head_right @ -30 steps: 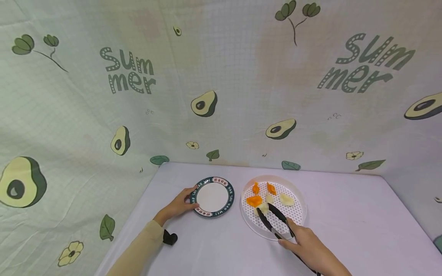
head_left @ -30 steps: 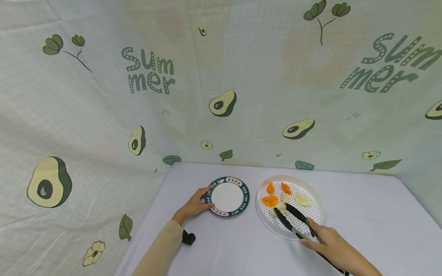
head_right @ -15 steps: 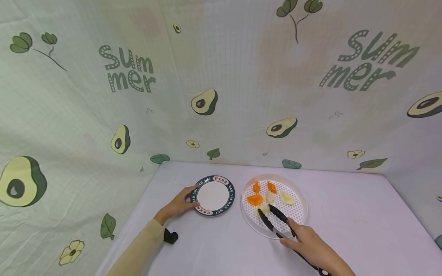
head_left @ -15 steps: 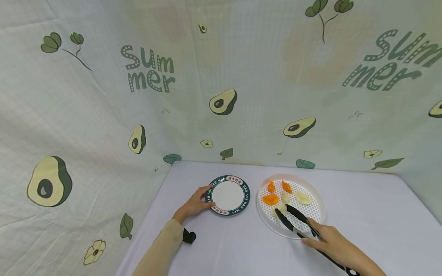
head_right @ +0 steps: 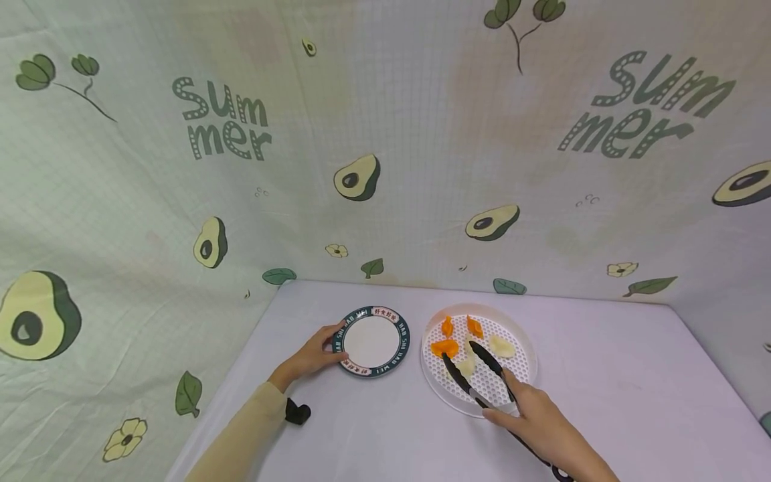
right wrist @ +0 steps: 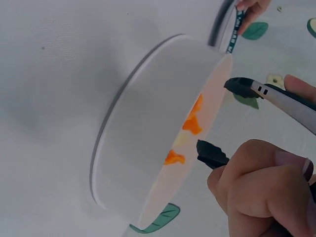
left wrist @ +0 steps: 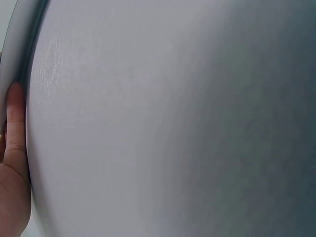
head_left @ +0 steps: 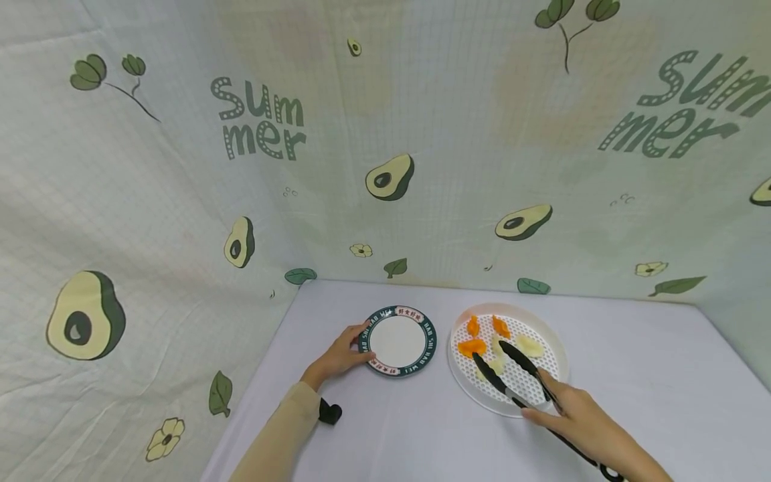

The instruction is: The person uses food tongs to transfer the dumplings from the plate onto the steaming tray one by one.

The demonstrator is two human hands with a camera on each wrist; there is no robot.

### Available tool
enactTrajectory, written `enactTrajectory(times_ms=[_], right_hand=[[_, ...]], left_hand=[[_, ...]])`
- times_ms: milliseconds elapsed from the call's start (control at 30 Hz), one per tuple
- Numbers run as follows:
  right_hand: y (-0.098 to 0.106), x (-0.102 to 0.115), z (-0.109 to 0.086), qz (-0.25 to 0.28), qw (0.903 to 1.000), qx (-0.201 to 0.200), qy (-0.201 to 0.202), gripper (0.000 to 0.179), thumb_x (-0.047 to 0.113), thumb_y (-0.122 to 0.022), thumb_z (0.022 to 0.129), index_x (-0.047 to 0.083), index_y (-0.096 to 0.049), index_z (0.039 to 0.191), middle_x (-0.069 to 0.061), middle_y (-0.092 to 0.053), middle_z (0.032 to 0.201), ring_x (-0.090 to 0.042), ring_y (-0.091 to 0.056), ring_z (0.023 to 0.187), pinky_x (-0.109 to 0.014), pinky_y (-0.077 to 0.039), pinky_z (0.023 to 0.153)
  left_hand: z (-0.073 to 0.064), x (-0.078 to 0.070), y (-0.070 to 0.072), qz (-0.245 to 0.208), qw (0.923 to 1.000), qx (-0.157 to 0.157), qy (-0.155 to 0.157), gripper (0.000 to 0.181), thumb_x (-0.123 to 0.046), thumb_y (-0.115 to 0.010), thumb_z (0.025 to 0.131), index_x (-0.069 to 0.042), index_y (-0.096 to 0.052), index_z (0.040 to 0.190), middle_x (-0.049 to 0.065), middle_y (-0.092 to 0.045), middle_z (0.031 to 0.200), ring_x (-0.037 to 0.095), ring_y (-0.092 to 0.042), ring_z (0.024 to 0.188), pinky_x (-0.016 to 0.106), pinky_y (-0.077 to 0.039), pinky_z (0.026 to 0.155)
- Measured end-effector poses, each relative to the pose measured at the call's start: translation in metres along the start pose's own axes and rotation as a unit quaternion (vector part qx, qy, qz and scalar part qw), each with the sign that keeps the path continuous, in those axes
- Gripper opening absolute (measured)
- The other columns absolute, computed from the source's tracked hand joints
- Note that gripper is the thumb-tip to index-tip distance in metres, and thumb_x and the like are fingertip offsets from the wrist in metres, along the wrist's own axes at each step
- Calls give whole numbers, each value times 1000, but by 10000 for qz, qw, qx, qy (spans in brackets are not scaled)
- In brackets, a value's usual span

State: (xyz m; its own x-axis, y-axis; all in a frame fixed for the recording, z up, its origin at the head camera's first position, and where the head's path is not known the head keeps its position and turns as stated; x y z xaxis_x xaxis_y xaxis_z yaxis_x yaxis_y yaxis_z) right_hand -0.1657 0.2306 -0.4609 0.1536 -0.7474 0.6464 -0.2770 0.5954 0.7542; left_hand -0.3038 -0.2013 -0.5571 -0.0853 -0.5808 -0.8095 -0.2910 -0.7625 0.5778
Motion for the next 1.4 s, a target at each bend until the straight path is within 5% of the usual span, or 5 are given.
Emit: enactTrajectory(times_ms=[67,400,700,1033,1400], right_hand=[[-1,3,0,-153,9996,-236,2,95,46,-68,92,-24,-28,142,-46,-40,136,-55,-46,124,-62,-48,92],[-8,23,6,-197,9973,-709,-39,105,55,-67,90,-18,-21,149,-44,-31,145,-59,-35,131,-72,-36,97],[-20,40,15,-10,9965,-836,78,109,58,-70,86,-17,-22,149,-42,-33,146,-56,-37,131,-69,-35,101],[-40,67,31,421,9970,-655,-48,110,59,-72,84,-10,-21,153,-25,-57,124,-30,-57,103,-42,-53,80],[-71,94,54,839,9947,-571,168,115,65,-68,83,-8,-16,155,-32,-31,153,-42,-48,129,-57,-42,103]], left_hand=[[0,1,-1,18,10000,9,11,84,-31,-79,87,-13,-34,156,13,-40,149,25,-47,121,48,-39,106],[0,-1,1,-28,10000,16,2,83,-31,-78,88,-14,-33,157,13,-39,150,27,-45,124,49,-37,108],[0,2,-1,-13,10000,42,31,84,-31,-78,88,-14,-33,156,13,-39,150,26,-46,123,48,-38,108],[-2,1,0,-46,10000,24,50,84,-32,-78,88,-15,-33,157,13,-38,151,28,-45,126,50,-36,110],[1,1,0,-36,10000,13,-27,84,-29,-78,88,-13,-33,156,14,-39,150,27,-46,123,49,-36,109]])
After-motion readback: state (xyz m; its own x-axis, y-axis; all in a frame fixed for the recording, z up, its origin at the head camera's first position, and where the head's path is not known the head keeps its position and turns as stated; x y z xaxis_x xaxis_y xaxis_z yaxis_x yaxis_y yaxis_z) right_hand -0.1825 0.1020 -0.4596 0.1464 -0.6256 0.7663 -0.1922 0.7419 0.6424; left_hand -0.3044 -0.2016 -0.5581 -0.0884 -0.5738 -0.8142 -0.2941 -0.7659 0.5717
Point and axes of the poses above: each hand's wrist, its own z-axis towards the middle knuckle, its own y-axis out of the back of the hand, x = y × z, the point moved 3 cm from there along z, towards the middle knuckle
